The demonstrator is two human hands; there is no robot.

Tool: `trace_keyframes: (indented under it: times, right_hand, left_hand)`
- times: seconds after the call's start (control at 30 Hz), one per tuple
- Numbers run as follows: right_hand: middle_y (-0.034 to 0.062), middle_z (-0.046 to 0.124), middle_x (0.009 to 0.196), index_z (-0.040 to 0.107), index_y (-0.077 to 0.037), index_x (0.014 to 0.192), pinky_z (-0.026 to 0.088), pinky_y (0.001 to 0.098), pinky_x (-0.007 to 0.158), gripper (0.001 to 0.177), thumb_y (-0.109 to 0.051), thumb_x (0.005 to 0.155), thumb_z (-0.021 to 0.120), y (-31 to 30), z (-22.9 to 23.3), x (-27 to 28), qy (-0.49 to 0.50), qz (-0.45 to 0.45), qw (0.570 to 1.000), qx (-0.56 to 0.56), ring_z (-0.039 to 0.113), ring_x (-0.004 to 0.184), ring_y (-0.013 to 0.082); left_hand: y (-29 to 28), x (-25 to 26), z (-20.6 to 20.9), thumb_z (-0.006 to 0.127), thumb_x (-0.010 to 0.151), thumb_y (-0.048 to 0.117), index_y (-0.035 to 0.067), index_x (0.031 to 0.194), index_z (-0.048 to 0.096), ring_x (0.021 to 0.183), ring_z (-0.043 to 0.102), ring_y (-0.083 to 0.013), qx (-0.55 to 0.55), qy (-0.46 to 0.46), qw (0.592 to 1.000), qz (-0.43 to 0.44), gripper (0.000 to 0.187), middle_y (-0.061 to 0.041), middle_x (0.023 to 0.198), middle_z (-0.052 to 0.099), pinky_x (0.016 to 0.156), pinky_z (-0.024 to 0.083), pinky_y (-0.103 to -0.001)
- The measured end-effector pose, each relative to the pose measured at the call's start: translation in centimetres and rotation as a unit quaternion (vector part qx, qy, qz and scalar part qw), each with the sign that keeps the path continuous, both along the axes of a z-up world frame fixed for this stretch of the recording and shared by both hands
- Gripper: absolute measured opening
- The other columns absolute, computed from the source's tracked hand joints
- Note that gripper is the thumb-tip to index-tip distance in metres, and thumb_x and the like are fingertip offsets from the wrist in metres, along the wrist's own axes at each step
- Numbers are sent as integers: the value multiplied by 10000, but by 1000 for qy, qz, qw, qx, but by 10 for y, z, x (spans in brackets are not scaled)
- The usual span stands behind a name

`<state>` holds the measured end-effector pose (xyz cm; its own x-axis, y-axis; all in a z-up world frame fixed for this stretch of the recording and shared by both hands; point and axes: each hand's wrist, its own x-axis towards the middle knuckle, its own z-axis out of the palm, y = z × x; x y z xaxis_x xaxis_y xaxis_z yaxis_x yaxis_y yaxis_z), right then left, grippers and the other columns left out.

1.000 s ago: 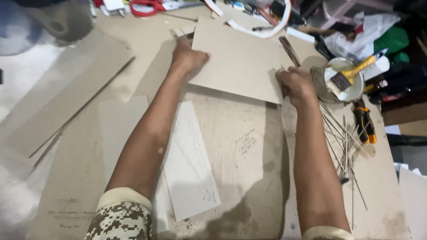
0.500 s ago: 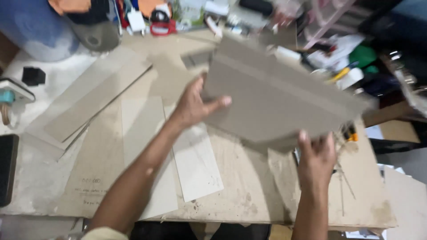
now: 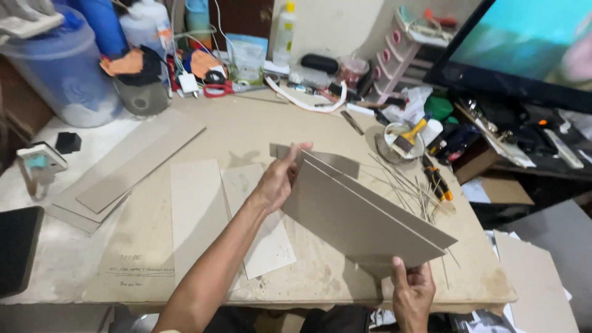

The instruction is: The person marks a line on a piece of cardboard using a pen and then cuts along the line with a utility knife. They repeat this process for multiple pieces of cardboard, stacking the cut pieces on the table.

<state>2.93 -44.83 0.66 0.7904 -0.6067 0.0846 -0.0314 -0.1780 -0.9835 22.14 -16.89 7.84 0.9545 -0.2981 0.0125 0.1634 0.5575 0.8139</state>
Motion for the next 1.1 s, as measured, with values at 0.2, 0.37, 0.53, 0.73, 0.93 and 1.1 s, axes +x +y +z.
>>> trace_keyframes:
  times: [0.2,0.37,0.53,0.73,0.93,1.1]
  right_hand:
    - [137,707,933,637,-8,1105,504,320,791,229,-193,982,692,-10,-18,-11,-14,-2,1000,-16,632,921,175]
    - [170,743,1145,638,34,1249,546,342,936,361,-174,956,671,-3,-32,-36,-37,5,999,-10,664,1095,207]
    - [192,737,1210,624,40,1269,559,379,973,416,-186,923,675,5,-27,-32,18,-37,999,18,661,1164,241]
    - [188,737,1196,612,29,1294,564,370,990,426,-207,940,642,6,-19,-30,21,-15,1000,14,666,1138,260]
    - [176,548,1489,351,-31,1549,435,363,1108,779,-147,841,655,23,13,-21,-57,25,997,51,523,1351,251]
    - [167,585,1416,395,3,1546,479,342,1059,804,-245,843,698,15,-5,-16,-92,-29,995,-34,589,1236,245]
  left_hand:
    - [20,94,2,436,961,613,201,921,776,843,701,-81,250,-92,926,266,536,9,878,773,818,545,-286]
    - [44,85,63,627,874,535,114,687,718,568,698,-57,223,-143,883,388,470,-23,605,729,650,603,-225]
    - [28,136,47,697,917,285,19,934,749,681,762,-105,134,-75,938,312,272,-62,688,713,704,711,-237]
    - [18,113,6,505,681,792,233,1558,428,1235,682,-337,223,15,968,113,1043,-47,1621,457,875,595,-408]
    - [23,-2,-28,460,907,498,63,1490,521,1243,634,-244,148,-189,963,-118,730,-161,1367,681,982,494,-412]
    - [10,-33,-19,753,882,247,-12,1417,526,1269,625,-240,164,-267,946,-84,636,-124,1385,637,1052,525,-355]
